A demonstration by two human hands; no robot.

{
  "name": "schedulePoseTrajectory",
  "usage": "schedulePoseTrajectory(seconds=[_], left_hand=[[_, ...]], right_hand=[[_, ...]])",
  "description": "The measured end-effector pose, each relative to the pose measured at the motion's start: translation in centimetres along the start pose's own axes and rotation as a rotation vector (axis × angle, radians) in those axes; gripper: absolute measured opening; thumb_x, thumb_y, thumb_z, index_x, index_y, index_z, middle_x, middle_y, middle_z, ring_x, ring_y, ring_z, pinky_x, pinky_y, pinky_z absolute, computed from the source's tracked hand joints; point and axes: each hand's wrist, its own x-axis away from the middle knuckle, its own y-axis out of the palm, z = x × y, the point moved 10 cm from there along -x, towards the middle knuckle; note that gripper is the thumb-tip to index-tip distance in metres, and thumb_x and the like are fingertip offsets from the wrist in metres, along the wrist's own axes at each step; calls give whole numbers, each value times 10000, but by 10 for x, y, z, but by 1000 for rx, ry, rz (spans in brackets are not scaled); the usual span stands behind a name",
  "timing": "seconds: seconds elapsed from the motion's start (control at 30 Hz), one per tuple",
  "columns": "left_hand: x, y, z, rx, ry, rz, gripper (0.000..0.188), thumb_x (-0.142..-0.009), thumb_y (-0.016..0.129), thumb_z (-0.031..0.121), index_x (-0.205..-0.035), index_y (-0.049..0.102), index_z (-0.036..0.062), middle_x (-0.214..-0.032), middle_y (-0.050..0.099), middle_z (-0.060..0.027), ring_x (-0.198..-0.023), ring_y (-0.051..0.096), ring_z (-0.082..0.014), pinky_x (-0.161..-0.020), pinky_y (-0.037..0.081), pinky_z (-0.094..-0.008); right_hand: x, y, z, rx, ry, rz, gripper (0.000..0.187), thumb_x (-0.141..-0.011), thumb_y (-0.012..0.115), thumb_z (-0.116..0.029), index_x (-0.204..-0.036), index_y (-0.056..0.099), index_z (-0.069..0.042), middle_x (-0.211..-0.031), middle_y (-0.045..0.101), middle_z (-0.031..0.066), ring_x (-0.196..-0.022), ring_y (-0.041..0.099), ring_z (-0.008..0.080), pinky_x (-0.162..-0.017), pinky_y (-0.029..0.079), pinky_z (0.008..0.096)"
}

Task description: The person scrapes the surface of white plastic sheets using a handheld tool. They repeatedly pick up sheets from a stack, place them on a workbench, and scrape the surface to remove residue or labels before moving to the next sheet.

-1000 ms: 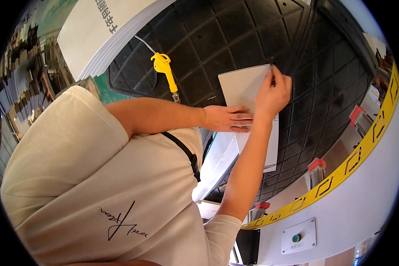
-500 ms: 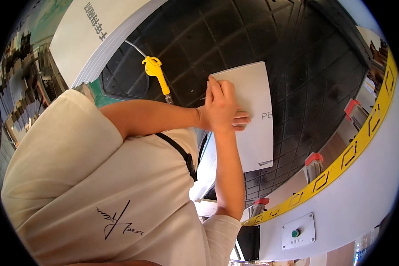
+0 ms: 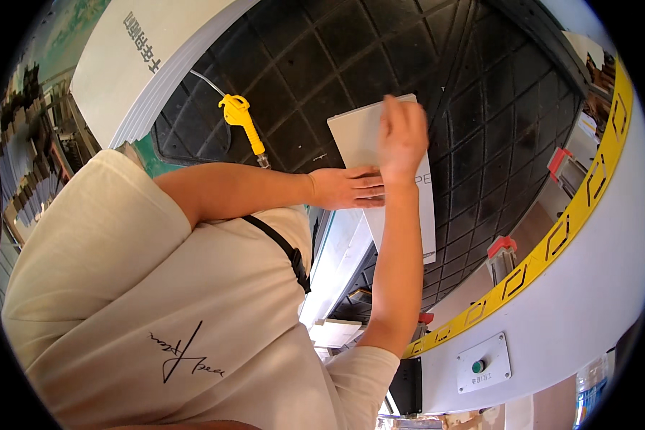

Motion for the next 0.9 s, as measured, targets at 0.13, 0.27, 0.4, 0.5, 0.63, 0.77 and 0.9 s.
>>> schedulePoseTrajectory(seconds=[0.13, 0.27, 0.4, 0.5, 0.63, 0.77, 0.9], left_hand=[[-1, 0, 5, -17, 28, 21, 487, -987, 508, 223, -1470, 533, 165, -1663, 381, -119, -1561, 299, -325, -1299, 205, -511], [0, -5, 0, -56, 19, 36, 485, -988, 512, 222, -1469, 534, 162, -1666, 377, -121, -1560, 303, -328, -1297, 212, -511], [0, -4, 0, -30, 23, 32, 494, -990, 517, 227, -1479, 528, 161, -1672, 369, -121, -1561, 296, -328, -1297, 212, -511], [0, -5, 1, -54, 25, 14, 492, -990, 523, 240, -1474, 541, 161, -1675, 367, -118, -1562, 289, -323, -1299, 205, -508], [-1, -11, 0, -70, 11, 46, 455, -979, 537, 253, -1424, 579, 169, -1650, 404, -103, -1546, 313, -315, -1296, 210, -506], [1, -16, 1, -121, 18, 56, 440, -979, 533, 260, -1406, 592, 172, -1622, 443, -89, -1528, 344, -312, -1288, 229, -508], [6, 23, 9, -72, 41, -108, 489, -992, 537, 314, -1458, 556, 170, -1669, 382, -109, -1548, 328, -320, -1298, 195, -511]], right_hand=[[-16, -34, 75, 214, 266, 187, 158, -920, 718, -67, -1074, 747, -44, -962, 645, 116, -913, 650, 331, -811, 535, 415], [-30, -31, 57, 108, 212, 84, 134, -943, 715, -77, -1060, 758, -27, -966, 656, 108, -878, 665, 303, -778, 539, 390], [-10, -22, 49, -70, 371, 57, 163, -950, 721, -96, -1088, 769, -25, -954, 664, 96, -800, 673, 234, -726, 538, 343], [-16, -26, 43, 4, 353, 85, 161, -946, 725, -101, -1089, 783, -53, -953, 671, 92, -810, 676, 269, -726, 538, 369], [-23, -19, 40, 3, 283, 61, 161, -941, 735, -114, -1086, 791, -71, -930, 662, 85, -827, 670, 281, -738, 535, 377], [-13, -12, 33, 78, 275, 65, 163, -932, 736, -109, -1082, 798, -99, -862, 611, 79, -814, 635, 284, -746, 522, 392], [21, 26, -31, 86, 118, -3, 269, -878, 725, -64, -1139, 770, -109, -818, 553, 91, -810, 599, 306, -712, 503, 430]])
